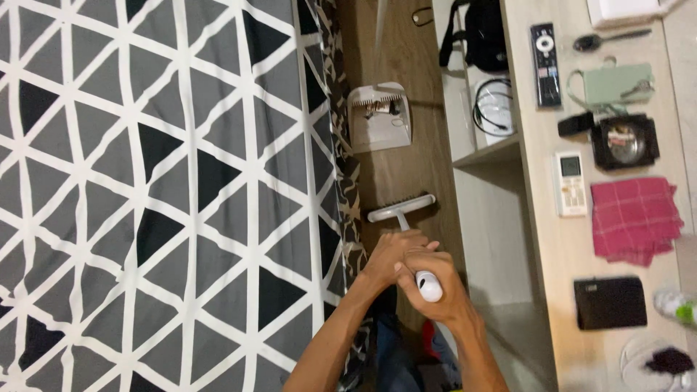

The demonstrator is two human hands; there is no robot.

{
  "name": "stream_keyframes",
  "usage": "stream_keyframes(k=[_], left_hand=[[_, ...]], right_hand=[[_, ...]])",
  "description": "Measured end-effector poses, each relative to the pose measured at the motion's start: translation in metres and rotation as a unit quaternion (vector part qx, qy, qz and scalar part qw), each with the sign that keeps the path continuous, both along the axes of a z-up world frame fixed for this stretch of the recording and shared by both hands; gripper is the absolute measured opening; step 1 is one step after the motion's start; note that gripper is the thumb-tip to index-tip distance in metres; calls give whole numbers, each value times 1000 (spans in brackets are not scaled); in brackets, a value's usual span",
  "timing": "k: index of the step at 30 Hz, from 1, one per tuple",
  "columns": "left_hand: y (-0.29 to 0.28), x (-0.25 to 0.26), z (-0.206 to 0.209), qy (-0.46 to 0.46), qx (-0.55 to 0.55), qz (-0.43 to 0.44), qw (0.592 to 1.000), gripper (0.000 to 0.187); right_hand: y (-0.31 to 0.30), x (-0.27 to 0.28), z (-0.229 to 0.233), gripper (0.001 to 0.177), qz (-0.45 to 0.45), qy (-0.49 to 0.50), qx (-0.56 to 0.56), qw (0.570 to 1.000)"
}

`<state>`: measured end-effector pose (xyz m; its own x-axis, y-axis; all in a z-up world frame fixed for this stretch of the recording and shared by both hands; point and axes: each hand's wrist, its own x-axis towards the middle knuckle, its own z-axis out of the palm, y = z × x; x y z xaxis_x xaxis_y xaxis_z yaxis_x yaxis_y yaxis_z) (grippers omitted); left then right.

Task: Sweep the floor in a bedroom using a broom and a dustpan to collect debris.

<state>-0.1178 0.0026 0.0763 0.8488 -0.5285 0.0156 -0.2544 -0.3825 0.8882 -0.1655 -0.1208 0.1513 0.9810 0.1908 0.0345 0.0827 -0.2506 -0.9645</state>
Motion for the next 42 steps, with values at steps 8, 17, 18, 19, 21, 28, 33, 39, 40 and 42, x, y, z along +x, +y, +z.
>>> stream_keyframes(k=[8,17,18,19,21,28,33,39,40,42], left_hand=[[23,-95,-40,-39,-72,-83,993,22],[56,-149,-89,1,-104,-147,984,16],[58,-154,-87,0,-77,-152,985,15],[60,-158,-78,4,-76,-152,985,15],[63,-154,-61,0,-65,-160,985,18],[52,-107,-92,-77,-26,-140,987,30],[38,-49,-55,32,166,-127,977,41],[31,19,-112,-74,118,-78,987,35],[29,28,-108,-72,119,-72,988,35],[27,45,-98,-77,135,-44,987,34]], right_hand=[[29,-90,-7,26,-49,-10,-80,996],[63,-153,-35,21,-67,-13,-47,997],[65,-159,-33,23,-59,-19,-53,997],[67,-164,-34,23,-59,-15,-52,997],[69,-168,-35,25,-72,-41,-69,994],[59,-126,-35,30,-55,-32,-23,998],[45,-74,-28,30,-18,-34,1,999],[34,-4,-44,28,3,-63,2,998],[31,6,-45,28,9,-61,3,998],[28,24,-47,27,23,-89,5,996]])
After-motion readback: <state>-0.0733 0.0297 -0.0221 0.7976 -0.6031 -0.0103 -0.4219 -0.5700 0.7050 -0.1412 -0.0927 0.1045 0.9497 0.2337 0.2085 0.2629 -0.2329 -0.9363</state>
